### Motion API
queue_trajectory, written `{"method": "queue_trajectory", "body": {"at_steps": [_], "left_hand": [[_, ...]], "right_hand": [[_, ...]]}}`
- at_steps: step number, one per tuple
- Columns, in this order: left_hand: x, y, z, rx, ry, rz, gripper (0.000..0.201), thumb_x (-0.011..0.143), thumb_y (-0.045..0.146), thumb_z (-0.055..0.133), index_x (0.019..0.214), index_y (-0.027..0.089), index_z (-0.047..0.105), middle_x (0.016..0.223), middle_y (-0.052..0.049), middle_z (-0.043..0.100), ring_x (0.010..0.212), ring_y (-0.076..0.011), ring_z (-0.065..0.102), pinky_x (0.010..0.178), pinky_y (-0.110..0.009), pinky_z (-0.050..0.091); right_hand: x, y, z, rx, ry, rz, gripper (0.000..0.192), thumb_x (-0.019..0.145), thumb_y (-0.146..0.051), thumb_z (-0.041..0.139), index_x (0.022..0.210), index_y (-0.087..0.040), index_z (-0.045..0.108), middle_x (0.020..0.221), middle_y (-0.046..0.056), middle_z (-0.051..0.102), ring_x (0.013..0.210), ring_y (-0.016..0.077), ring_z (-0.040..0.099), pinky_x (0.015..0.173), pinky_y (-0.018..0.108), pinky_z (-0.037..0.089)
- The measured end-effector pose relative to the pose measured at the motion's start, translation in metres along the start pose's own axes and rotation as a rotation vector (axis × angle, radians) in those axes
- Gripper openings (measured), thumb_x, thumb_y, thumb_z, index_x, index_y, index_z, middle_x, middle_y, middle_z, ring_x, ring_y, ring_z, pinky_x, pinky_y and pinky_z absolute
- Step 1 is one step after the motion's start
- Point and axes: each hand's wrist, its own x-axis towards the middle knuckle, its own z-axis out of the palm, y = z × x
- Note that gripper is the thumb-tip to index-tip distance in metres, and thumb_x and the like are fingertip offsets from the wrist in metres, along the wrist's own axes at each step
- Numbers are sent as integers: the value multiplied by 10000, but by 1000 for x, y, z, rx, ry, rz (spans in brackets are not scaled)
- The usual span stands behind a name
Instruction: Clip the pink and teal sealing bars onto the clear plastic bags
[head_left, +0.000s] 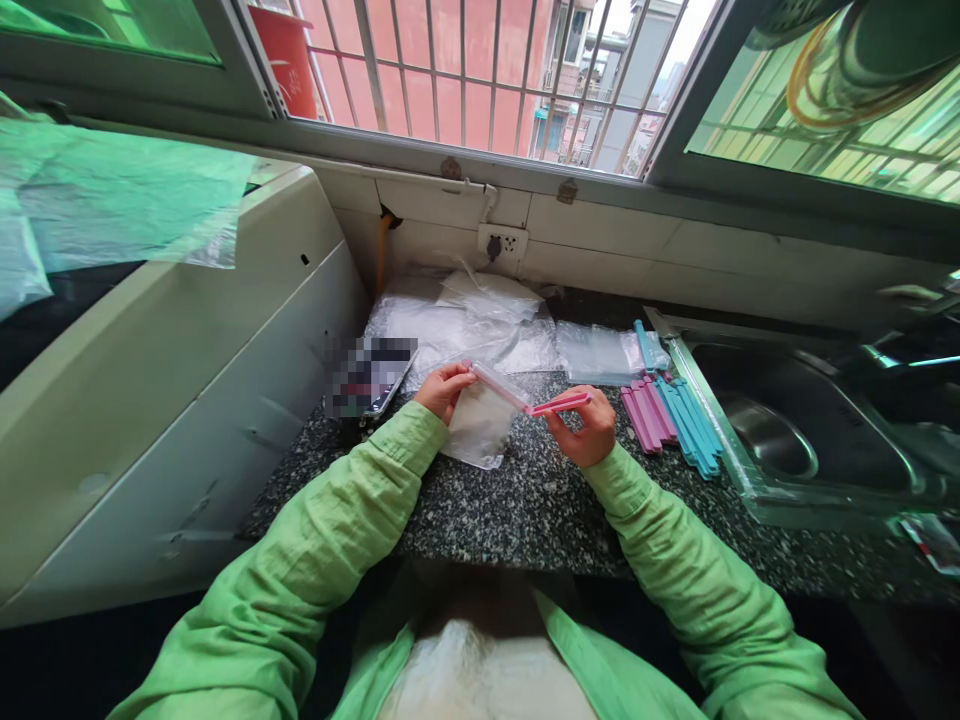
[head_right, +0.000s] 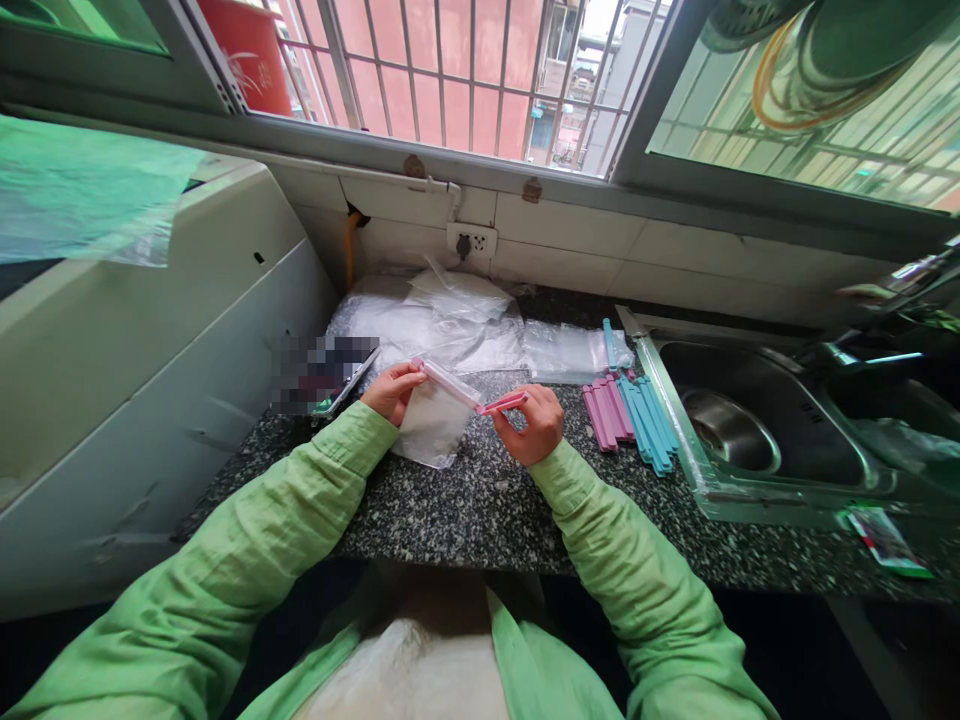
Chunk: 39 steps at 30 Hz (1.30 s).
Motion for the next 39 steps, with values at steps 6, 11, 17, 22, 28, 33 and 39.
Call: {"method": "queue_trajectory", "body": {"at_steps": [6, 11, 17, 22, 28, 33, 39], "left_hand": [[-2, 2, 2, -2, -14, 12, 310, 375, 213, 754, 550, 128, 513, 471, 35, 557, 443, -91, 516, 516, -242, 435], [0, 1, 0, -19, -3, 28, 288, 397, 198, 741, 556, 129, 511, 466, 34, 558, 435, -95, 518, 500, -242, 432], [-1, 2, 1, -57, 0, 40, 277, 392, 175, 735, 546, 130, 508, 457, 39, 556, 427, -86, 512, 491, -227, 421], [-2, 3, 2, -74, 7, 35, 265, 409, 157, 728, 547, 131, 503, 460, 43, 554, 427, -81, 507, 500, -228, 418], [-4, 4, 3, -114, 15, 42, 249, 399, 139, 720, 538, 127, 514, 467, 35, 558, 436, -87, 509, 498, -233, 414], [-4, 7, 4, -151, 19, 51, 225, 422, 111, 703, 529, 132, 506, 478, 42, 557, 449, -85, 512, 521, -238, 421], [-4, 5, 2, -144, 4, 65, 211, 447, 121, 701, 538, 130, 511, 493, 35, 562, 460, -87, 521, 533, -241, 425]], "right_hand": [[-1, 2, 1, -7, 13, 11, 74, 729, -269, 580, 710, -198, 570, 662, 28, 616, 675, 163, 573, 640, 310, 450], [-2, 5, 1, -2, 11, -1, 65, 724, -261, 580, 726, -197, 567, 666, 28, 619, 678, 165, 578, 638, 314, 453], [-3, 9, 2, 33, 10, 5, 47, 711, -238, 590, 722, -197, 571, 656, 26, 626, 652, 165, 577, 634, 326, 464], [-5, 13, 3, 59, 10, 25, 47, 703, -231, 594, 733, -196, 587, 670, 28, 631, 653, 166, 581, 635, 330, 473], [-5, 13, 3, 86, -2, 49, 36, 707, -221, 580, 724, -194, 595, 660, 30, 623, 650, 165, 574, 631, 333, 473], [-4, 12, 2, 106, 10, 51, 30, 711, -203, 571, 733, -196, 590, 661, 26, 625, 662, 164, 575, 635, 331, 480], [-2, 10, 3, 107, 2, 83, 52, 723, -247, 576, 709, -199, 589, 648, 25, 625, 647, 162, 575, 626, 333, 483]]}}
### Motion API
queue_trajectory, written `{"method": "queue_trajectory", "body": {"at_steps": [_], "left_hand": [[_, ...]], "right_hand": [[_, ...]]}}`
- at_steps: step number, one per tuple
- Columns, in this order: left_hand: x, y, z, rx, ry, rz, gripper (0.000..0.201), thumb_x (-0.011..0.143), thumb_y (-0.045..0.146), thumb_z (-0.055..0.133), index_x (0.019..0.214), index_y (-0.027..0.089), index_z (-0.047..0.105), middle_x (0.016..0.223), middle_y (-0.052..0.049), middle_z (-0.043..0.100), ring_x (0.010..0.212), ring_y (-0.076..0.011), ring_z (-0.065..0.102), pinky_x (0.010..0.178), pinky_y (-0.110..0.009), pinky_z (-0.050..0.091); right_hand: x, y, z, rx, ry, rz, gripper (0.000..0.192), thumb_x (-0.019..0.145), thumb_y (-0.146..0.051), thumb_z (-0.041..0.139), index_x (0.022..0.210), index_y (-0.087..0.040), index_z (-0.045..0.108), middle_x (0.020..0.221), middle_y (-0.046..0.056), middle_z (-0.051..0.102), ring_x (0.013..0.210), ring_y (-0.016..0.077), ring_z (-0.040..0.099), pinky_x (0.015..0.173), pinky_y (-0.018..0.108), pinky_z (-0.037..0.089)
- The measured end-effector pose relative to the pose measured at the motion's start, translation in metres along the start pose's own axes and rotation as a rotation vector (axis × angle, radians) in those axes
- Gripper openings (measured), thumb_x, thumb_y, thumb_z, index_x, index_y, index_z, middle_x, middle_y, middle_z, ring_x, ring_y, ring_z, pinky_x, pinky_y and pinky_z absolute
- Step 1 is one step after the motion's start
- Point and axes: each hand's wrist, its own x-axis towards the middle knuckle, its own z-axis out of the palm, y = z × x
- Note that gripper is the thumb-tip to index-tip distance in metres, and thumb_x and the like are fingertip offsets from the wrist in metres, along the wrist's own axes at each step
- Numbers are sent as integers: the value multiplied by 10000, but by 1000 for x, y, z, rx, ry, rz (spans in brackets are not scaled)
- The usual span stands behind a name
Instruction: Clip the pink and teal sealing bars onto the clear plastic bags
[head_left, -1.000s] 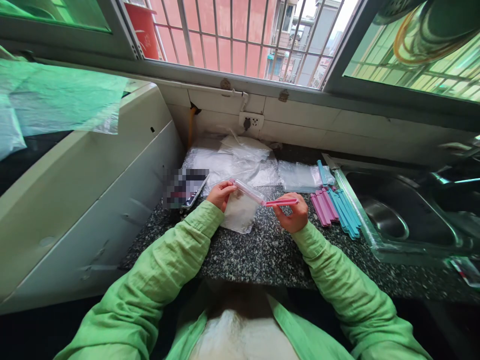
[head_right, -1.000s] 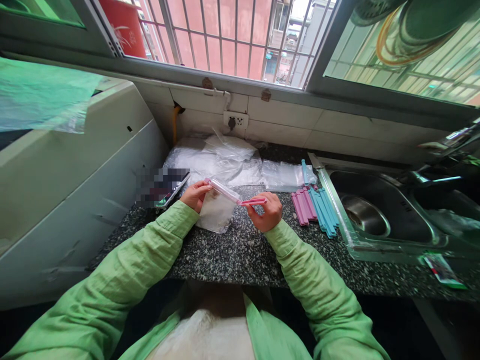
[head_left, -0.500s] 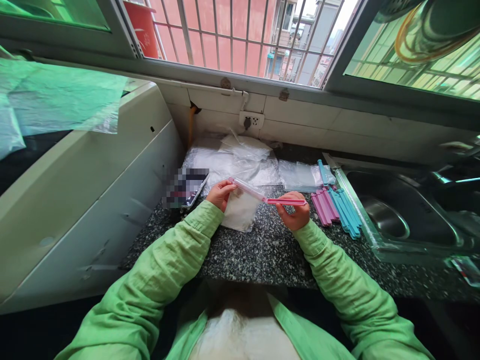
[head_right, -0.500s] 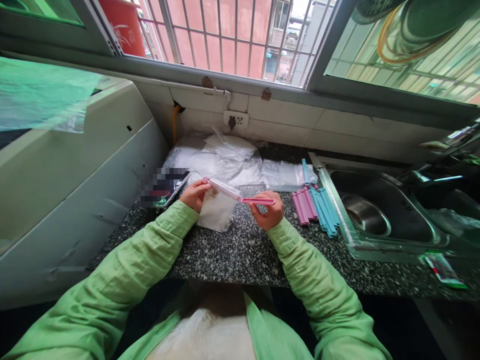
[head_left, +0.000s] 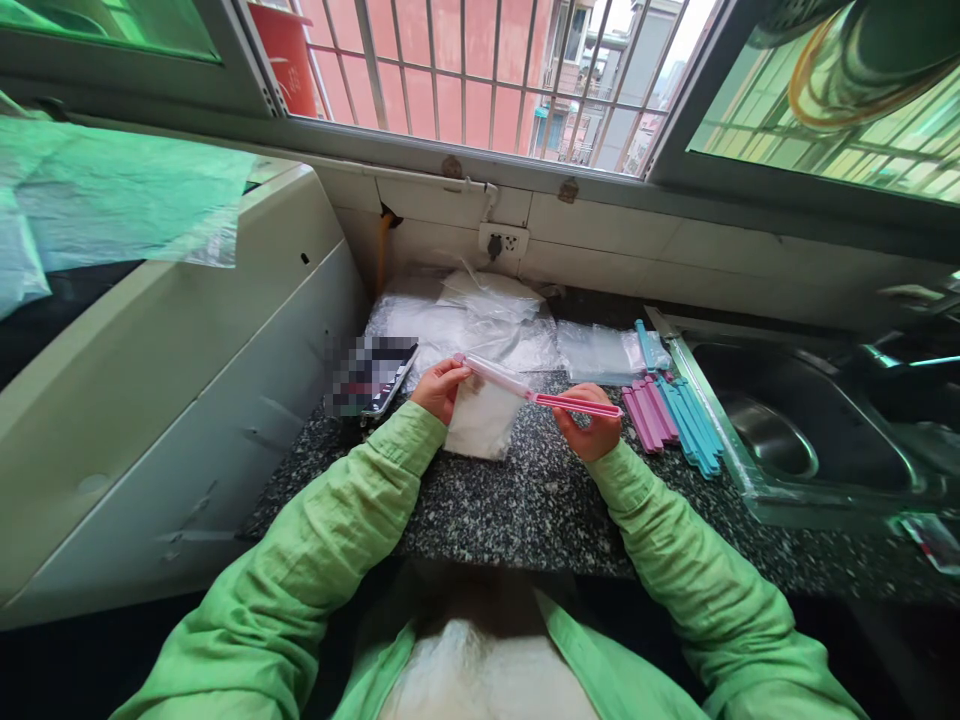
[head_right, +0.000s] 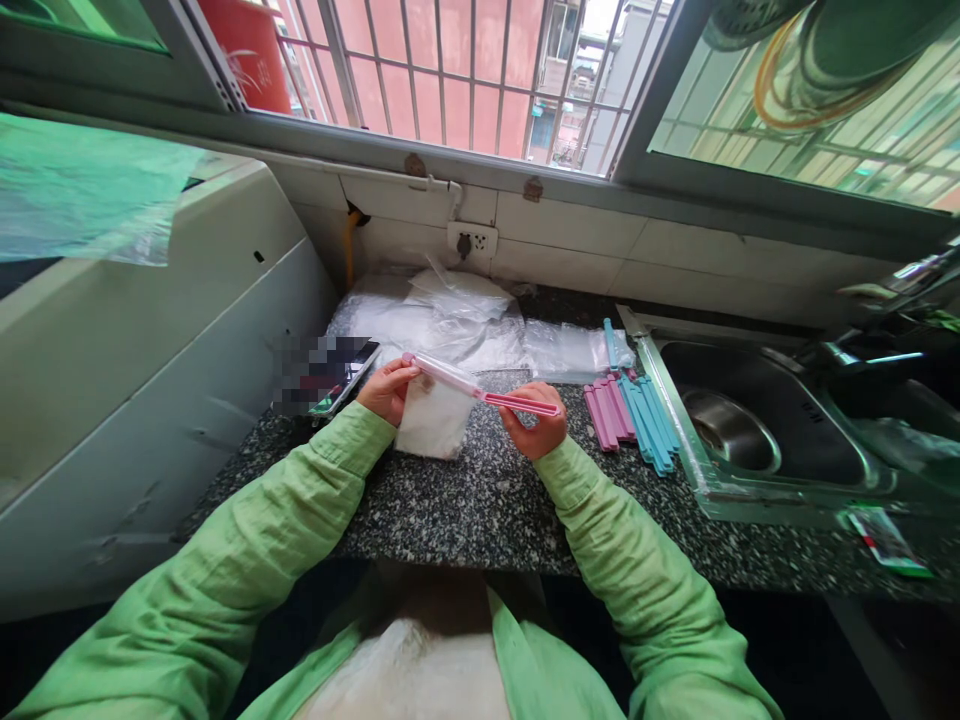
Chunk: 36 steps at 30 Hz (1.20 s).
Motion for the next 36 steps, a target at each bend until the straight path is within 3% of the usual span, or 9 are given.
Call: {"method": "queue_trajectory", "body": {"at_steps": [6, 11, 17, 24, 31, 36], "left_hand": [[2, -4, -5, 66, -52, 10, 177, 509, 159, 698, 582, 134, 539, 509, 33, 559, 480, -91, 528, 550, -244, 427], [-2, -6, -1, 69, -85, -30, 214, 469, 168, 724, 569, 135, 538, 499, 37, 562, 459, -81, 513, 518, -226, 419], [-6, -6, 5, 36, -51, -57, 292, 359, 181, 774, 534, 134, 546, 480, 40, 565, 443, -77, 506, 490, -210, 406], [-4, -13, 3, 80, 14, -22, 298, 335, 219, 805, 527, 127, 597, 506, 19, 590, 484, -84, 525, 525, -221, 414], [3, -20, -8, 321, -15, 66, 304, 363, 319, 805, 568, 135, 676, 556, -14, 632, 530, -93, 524, 535, -216, 410], [-1, -16, -4, 519, -55, 148, 237, 402, 322, 789, 486, 144, 657, 485, -7, 595, 495, -81, 476, 509, -205, 379]], "right_hand": [[0, -2, 6, 76, -52, 22, 139, 724, -335, 587, 730, -197, 587, 645, 25, 615, 622, 153, 565, 607, 318, 470], [-1, -3, 9, 140, -58, -6, 153, 708, -325, 615, 776, -193, 576, 670, 30, 613, 631, 147, 562, 598, 300, 471], [-2, -5, 8, 165, -95, 27, 90, 725, -290, 591, 738, -201, 584, 668, 23, 633, 631, 141, 577, 605, 296, 477], [-4, -2, 10, 117, -86, 34, 77, 732, -259, 570, 697, -194, 590, 635, 18, 631, 591, 132, 574, 579, 281, 467], [-7, 1, 15, 46, -109, -4, 154, 740, -313, 536, 640, -198, 553, 590, 12, 603, 563, 133, 551, 568, 280, 450], [-13, 10, 17, 0, -118, 10, 174, 744, -330, 525, 645, -195, 571, 596, 14, 614, 568, 136, 560, 580, 287, 449]]}}
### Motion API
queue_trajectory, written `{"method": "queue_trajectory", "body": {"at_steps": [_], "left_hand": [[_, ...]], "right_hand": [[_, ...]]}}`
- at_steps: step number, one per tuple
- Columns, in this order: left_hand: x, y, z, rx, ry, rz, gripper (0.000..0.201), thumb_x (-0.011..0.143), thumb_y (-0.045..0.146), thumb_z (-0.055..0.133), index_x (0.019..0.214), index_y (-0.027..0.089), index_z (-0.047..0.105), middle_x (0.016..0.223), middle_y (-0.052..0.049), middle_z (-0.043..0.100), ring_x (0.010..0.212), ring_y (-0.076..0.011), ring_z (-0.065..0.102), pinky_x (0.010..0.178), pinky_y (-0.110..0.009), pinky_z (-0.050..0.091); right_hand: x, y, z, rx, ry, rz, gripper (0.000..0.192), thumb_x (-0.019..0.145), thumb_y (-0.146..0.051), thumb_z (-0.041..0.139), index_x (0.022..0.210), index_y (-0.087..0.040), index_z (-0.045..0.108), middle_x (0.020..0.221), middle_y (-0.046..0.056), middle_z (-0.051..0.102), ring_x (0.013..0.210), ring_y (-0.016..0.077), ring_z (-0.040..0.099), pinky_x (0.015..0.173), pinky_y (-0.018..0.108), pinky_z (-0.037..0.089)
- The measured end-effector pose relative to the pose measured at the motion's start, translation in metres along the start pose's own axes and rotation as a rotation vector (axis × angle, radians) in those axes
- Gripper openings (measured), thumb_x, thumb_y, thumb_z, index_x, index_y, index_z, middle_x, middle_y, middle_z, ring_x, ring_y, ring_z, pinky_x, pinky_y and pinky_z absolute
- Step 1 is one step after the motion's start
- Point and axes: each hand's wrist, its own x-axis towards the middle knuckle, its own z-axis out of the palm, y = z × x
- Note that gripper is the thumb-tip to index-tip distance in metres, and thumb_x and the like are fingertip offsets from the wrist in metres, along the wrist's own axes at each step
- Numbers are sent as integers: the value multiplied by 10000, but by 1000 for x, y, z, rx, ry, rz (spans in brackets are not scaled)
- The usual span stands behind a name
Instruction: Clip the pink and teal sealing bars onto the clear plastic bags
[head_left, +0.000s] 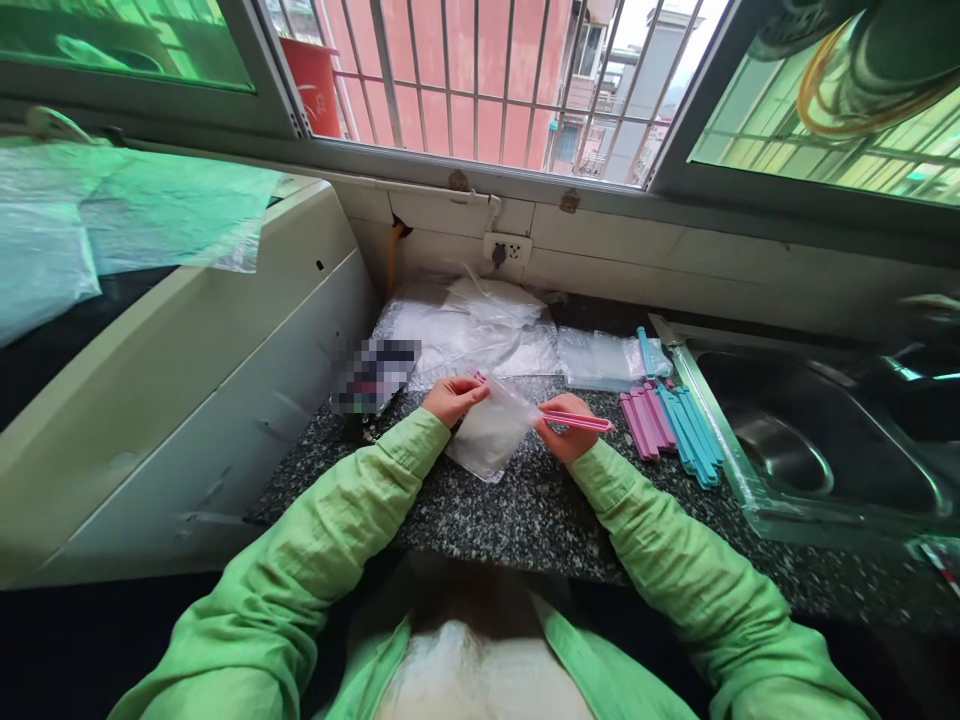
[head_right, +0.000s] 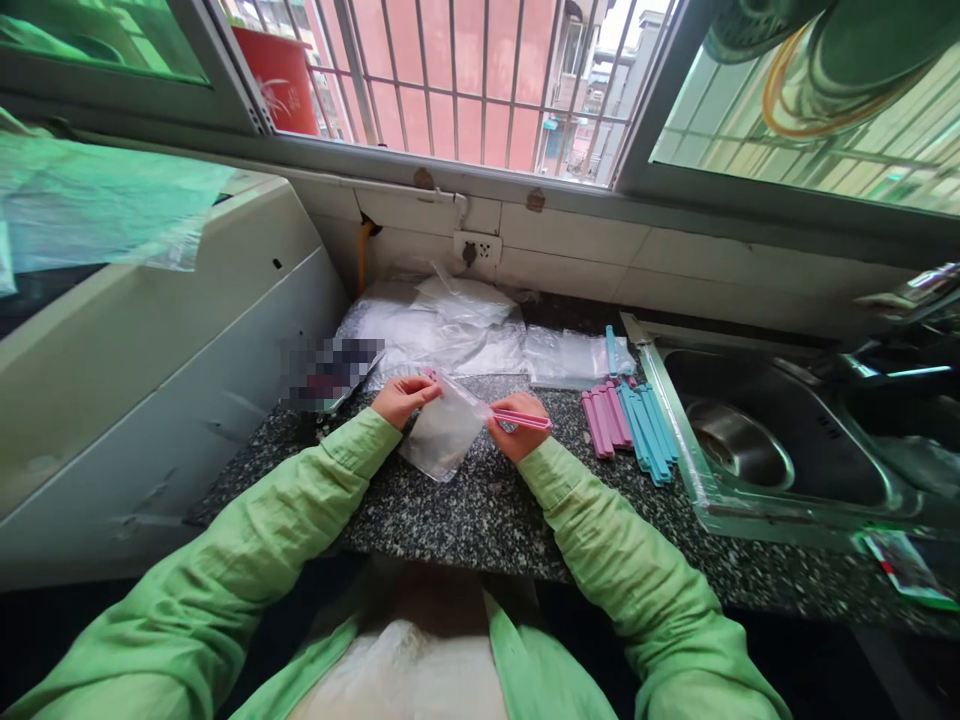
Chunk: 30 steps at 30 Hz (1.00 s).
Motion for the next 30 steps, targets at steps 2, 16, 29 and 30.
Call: {"method": "queue_trajectory", "body": {"at_steps": [2, 16, 29, 30], "left_hand": [[-1, 5, 2, -5, 30, 12, 234, 402, 322, 784, 487, 147, 655, 487, -7, 596, 477, -76, 457, 473, -199, 350], [70, 54, 29, -162, 300, 56, 216, 533, 295, 718, 547, 123, 590, 361, 50, 406, 336, -31, 300, 362, -185, 192], [179, 61, 55, -110, 571, 47, 111, 641, 160, 585, 564, 121, 516, 429, 37, 469, 338, -29, 282, 384, -191, 218], [183, 58, 54, -88, 594, 41, 107, 650, 155, 572, 566, 122, 515, 429, 38, 469, 337, -30, 280, 391, -194, 231]], "right_hand": [[-2, 6, -1, -27, 3, 11, 190, 750, -338, 524, 637, -194, 574, 592, 17, 617, 564, 136, 561, 574, 285, 449], [-14, 35, -26, -62, 12, 36, 152, 742, -306, 546, 643, -195, 580, 586, 16, 612, 560, 138, 566, 561, 281, 455], [-13, 22, -30, -77, -33, 75, 152, 739, -309, 550, 628, -207, 572, 586, -3, 600, 570, 125, 543, 578, 272, 392], [-13, 22, -29, -77, -33, 74, 152, 739, -310, 548, 630, -208, 571, 588, -3, 600, 573, 125, 541, 578, 272, 387]]}}
